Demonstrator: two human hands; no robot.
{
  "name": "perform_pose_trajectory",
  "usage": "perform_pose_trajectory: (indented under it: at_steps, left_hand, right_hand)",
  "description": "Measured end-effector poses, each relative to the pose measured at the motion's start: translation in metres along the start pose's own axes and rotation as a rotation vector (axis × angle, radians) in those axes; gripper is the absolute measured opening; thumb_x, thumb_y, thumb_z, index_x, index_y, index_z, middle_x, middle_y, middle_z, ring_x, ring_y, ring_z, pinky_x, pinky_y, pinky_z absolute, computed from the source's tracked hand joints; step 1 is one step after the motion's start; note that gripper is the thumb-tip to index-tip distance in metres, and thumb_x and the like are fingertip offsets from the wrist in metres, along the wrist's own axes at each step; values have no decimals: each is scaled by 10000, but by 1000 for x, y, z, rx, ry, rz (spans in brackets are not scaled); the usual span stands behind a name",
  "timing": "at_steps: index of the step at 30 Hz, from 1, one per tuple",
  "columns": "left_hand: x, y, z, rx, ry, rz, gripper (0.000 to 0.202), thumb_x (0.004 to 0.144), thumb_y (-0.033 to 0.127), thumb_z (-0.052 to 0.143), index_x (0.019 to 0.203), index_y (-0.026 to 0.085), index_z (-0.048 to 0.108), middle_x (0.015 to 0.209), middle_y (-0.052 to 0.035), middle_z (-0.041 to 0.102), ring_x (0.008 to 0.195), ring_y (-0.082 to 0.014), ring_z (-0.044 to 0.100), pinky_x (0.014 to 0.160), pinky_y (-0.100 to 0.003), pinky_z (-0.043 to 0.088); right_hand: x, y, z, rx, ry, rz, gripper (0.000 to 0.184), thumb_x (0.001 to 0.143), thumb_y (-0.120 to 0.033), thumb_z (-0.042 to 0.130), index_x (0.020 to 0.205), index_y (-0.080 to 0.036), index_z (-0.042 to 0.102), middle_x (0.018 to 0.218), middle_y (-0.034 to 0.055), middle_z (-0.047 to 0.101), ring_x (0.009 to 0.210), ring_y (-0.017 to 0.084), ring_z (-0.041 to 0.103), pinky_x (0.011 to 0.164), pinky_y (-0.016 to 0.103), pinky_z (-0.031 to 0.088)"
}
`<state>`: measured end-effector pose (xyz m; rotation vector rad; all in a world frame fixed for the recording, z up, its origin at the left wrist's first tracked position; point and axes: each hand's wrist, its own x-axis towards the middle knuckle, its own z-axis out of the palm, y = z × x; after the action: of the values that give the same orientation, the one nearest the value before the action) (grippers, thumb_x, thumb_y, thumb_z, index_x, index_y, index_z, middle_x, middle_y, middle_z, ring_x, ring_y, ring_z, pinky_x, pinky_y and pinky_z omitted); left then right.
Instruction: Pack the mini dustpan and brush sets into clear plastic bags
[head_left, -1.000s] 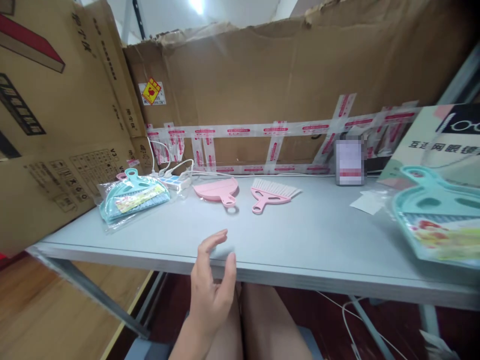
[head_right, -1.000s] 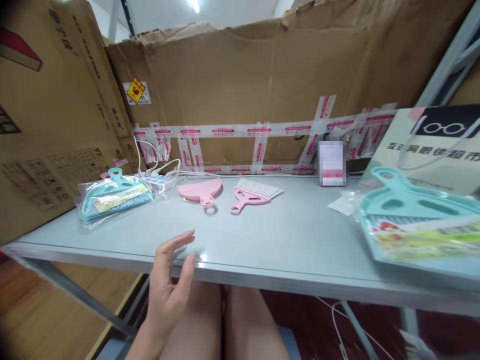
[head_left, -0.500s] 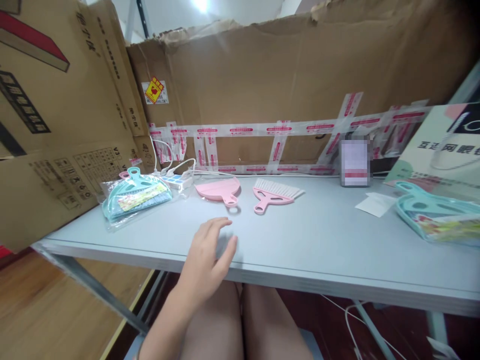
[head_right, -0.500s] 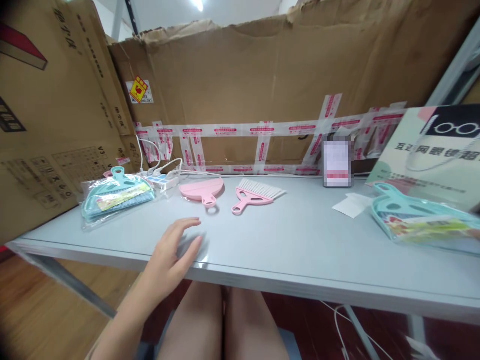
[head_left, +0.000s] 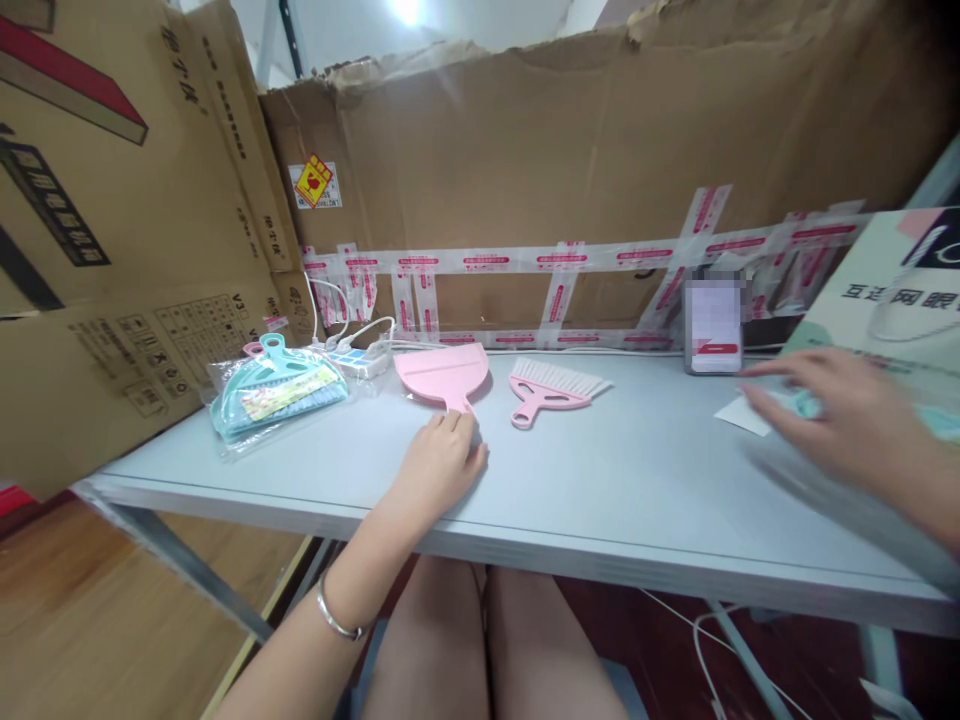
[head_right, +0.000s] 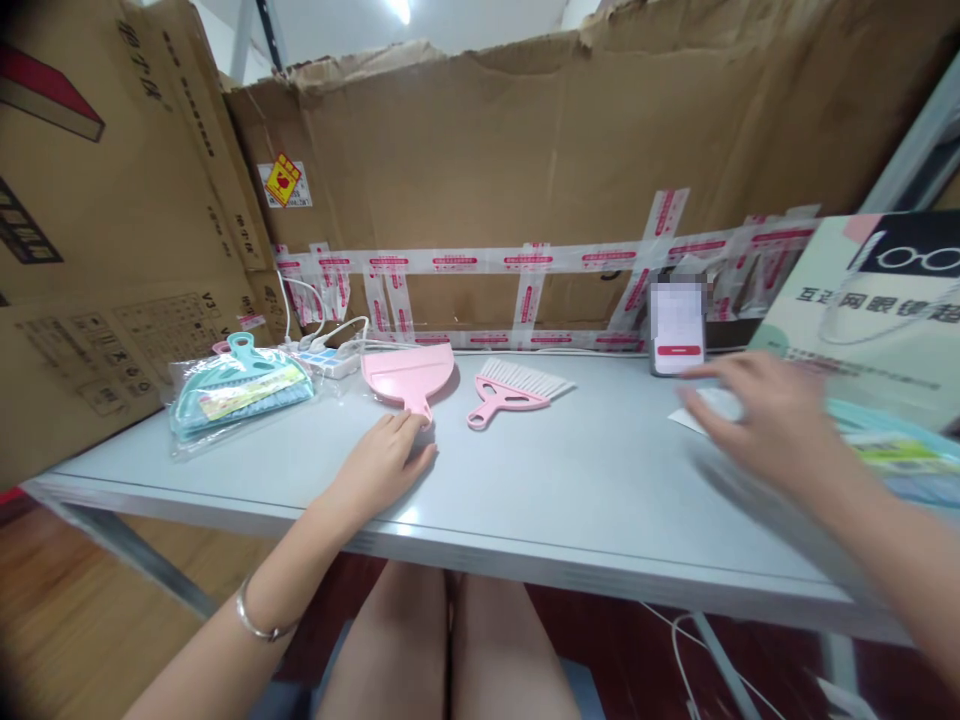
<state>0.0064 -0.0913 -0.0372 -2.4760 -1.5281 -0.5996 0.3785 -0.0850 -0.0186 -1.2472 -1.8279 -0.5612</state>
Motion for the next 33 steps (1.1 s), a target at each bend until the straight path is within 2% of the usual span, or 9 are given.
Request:
perform_pose_trajectory:
  at_steps: [3,6,11,17,19,23,26,29,33]
  left_hand:
    - [-5,1,-3,-52,52,-52,54,829,171,482,877,176,506,916,-74,571,866,-211,568,745,-343,489]
    - [-9,-3,-2,-75,118,-109,46,814,196,525,803,188,481,878,-59,536,832,-209,556,728,-349,487]
    - [-14,-11,2,-256,342,-246,107,816,234,536,752,184,466,921,-57,471,711,-141,557,686,-313,501]
    - [-15,-15,-3,-541,463,-420,179,771,281,607,771,193,451,872,-34,574,711,-141,614,712,-307,516]
    - [-16,-15,-7,-694,634,-427,210,750,282,637,811,195,455,864,-28,621,763,-143,637,729,-287,516]
    - [-14,-17,-17,-847,1134,-298,319,726,231,659,963,191,449,912,-32,642,838,-134,637,776,-275,496]
    - [-4,-22,-28,-980,1332,-233,298,775,226,590,1037,196,450,899,-14,646,894,-128,635,862,-291,470]
    - [14,-27,-42,-1233,1249,-255,261,821,265,520,1070,202,470,961,-29,660,897,-137,653,877,-302,476]
    - [45,-31,-51,-1522,867,-222,275,803,283,534,1064,196,541,1028,-52,672,944,-169,658,869,-305,494]
  right_hand:
    - [23,-31,45,-46,-340,-189,344,901,-321,402,973,-114,667,946,105,599,863,195,575,742,358,408]
    - [34,-60,77,-102,-528,-263,274,859,-293,467,1018,-175,656,974,97,611,858,232,581,699,375,414]
    - [31,-64,106,19,-572,-182,286,854,-267,437,1066,-200,616,1005,103,601,922,249,572,765,387,446]
    - [21,-53,111,81,-561,-159,272,856,-265,424,1010,-188,634,982,115,574,875,240,565,783,380,453]
    - [22,-53,111,72,-545,-141,231,846,-259,443,955,-196,637,952,108,575,853,238,562,772,379,451]
    - [24,-52,112,72,-538,-127,180,833,-241,455,894,-195,618,925,104,580,831,232,561,749,360,442]
    - [26,-53,112,47,-540,-145,158,829,-225,455,855,-193,607,911,101,604,852,242,561,733,348,423]
    - [28,-55,109,7,-560,-163,145,827,-204,456,818,-196,600,893,86,637,862,243,570,727,344,393]
    - [31,-61,105,-24,-626,-185,163,837,-177,442,802,-194,600,872,69,659,861,230,585,740,348,366]
